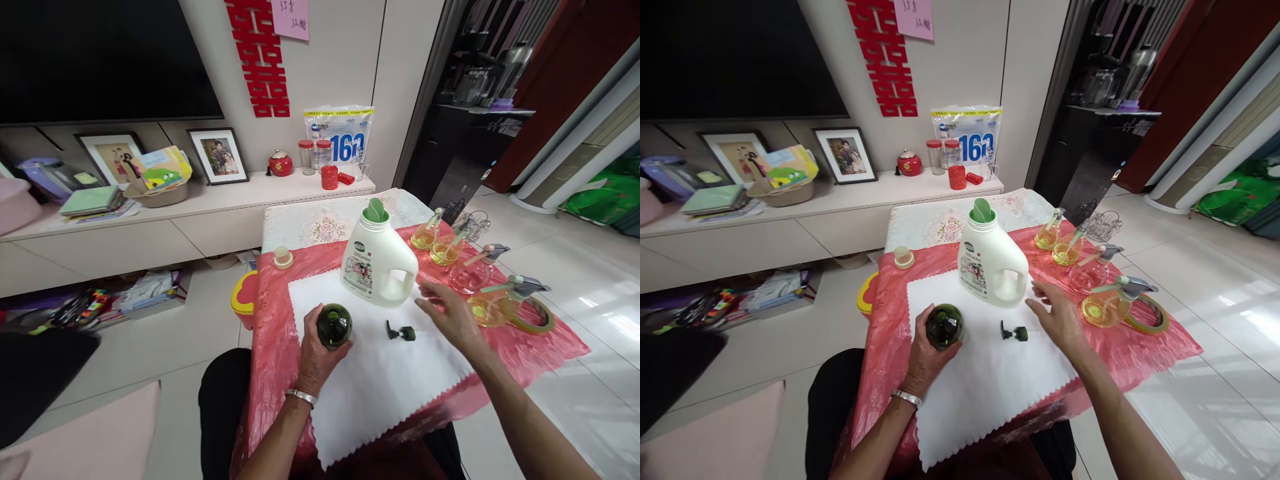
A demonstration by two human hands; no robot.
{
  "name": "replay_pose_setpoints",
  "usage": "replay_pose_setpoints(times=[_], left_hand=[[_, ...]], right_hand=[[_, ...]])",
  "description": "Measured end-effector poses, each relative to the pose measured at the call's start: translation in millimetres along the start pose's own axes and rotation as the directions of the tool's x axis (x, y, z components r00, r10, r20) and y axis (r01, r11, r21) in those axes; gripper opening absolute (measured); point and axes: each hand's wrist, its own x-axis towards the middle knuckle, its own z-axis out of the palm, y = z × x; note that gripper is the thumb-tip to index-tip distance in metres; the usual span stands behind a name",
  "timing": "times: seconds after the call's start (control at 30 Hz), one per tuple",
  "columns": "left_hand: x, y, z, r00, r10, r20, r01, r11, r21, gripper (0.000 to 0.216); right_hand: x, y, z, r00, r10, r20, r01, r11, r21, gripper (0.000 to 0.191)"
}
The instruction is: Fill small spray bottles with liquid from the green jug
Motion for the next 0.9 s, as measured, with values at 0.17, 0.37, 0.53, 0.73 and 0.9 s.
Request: replay_pose_setpoints(times=[0.17,0.37,0.53,0.73,0.9], left_hand=[[0.0,0.3,1.2,1.0,0.005,-0.01,-0.005,1.0,-0.003,0.092],[1.4,0.0,1.1,1.0,0.018,0.0,-0.018,0.999,-0.036,0.092],[1.7,2.3,0.7,1.0,0.004,0.012,-0.003,0.997,-0.071,0.094],[1.8,4.7,0.5,1.0,-0.003,0.016,0.004,0.997,-0.078,0.095],[2.3,4.5,1.0,1.0,-0.001,0.018,0.002,0.998,-0.063,0.096]], right_hand=[[32.4,-6.9,7.0,0.999,0.029,0.04,-0.035,0.984,0.177,0.049],[51.8,3.5,37.4,0.987,0.095,0.133,-0.135,0.93,0.34,0.035],[59.2,3.1,51.2,0.98,0.156,0.121,-0.195,0.853,0.484,0.033],[51.5,-29.0,27.9,0.974,0.218,0.062,-0.211,0.773,0.598,0.047],[29.6,-64.4,-16.8,0.956,0.288,0.059,-0.268,0.771,0.577,0.057]])
